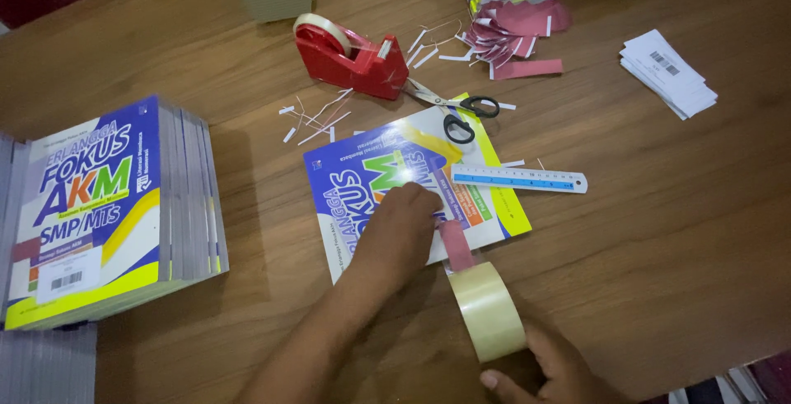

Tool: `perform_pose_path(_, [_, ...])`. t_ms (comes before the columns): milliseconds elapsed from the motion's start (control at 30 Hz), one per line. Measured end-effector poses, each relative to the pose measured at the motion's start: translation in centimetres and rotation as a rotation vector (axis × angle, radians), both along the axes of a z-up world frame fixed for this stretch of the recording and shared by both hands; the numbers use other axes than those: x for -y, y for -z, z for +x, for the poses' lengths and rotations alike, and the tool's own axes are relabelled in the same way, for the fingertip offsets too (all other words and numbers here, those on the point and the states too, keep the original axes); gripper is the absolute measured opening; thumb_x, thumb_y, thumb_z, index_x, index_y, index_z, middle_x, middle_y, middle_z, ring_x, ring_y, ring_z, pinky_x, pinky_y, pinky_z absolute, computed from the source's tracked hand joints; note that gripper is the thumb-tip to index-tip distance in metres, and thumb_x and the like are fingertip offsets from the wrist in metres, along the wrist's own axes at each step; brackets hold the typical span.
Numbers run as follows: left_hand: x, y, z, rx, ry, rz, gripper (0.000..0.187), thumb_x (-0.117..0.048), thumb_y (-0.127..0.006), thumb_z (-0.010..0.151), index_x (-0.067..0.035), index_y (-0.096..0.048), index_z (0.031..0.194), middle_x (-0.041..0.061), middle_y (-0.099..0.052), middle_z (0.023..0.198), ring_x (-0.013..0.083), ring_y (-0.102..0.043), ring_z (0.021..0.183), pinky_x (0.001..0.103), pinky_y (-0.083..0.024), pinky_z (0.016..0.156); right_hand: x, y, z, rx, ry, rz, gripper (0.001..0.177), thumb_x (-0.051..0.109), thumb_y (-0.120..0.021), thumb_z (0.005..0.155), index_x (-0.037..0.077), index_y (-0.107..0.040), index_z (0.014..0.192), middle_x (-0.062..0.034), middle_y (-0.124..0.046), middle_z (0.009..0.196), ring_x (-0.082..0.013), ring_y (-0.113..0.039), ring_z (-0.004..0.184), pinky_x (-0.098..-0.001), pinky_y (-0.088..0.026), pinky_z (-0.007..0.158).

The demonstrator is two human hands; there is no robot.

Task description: The recorder is applying labels, markers, and adhesive tape to organize a large stack of books.

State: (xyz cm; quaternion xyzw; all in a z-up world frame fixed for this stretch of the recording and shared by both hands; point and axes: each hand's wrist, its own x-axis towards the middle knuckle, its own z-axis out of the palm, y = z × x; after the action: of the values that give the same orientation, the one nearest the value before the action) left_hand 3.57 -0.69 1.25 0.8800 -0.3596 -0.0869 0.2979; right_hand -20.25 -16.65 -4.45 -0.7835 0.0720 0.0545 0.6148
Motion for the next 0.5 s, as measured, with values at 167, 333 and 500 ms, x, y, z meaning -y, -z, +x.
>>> perform_pose_path(167, [-1.7,-0.9,-1.7,0.283,0.366,-0.264,0.036,-0.005,-0.071,0.084,0.0,-0.064,0.12,0.019,-0.066,0.128,0.0355,-0.063,0.116,0.044,-0.049,0.097,0.3,1.4,0.0,-0.065,-0.002,0.124,0.076,0.018,-0.086,0.075,0.008,-0.055,0.144,-0.0106,-0.067,0.144,-0.0215,-0.071,0.127,-0.0407,-0.056,0.104])
perform_pose_path(333, [-3.0,1.1,-1.1,0.281,0.533,0.029,0.055,-0.02,-0.054,0.096,-0.008,-0.044,0.148,0.011,-0.056,0.148,0.028,-0.052,0.139,0.053,-0.033,0.115,0.5,3.5,-1.2,-0.182,0.077,0.269,0.074,0.013,-0.092,0.071,0.009,-0.064,0.139,-0.0059,-0.081,0.114,-0.0135,-0.078,0.089,-0.0316,-0.064,0.081])
perform_pose_path(500, [-3.3,1.2,-1.3,0.329,0.473,0.057,0.061,-0.031,-0.063,0.095,-0.008,-0.046,0.148,0.008,-0.056,0.153,0.0226,-0.046,0.146,0.062,-0.027,0.118,1.3,2.8,0.2,0.087,-0.107,0.231,0.061,0.029,-0.086,0.082,0.003,-0.062,0.131,-0.012,-0.074,0.121,-0.0201,-0.076,0.106,-0.0388,-0.062,0.091])
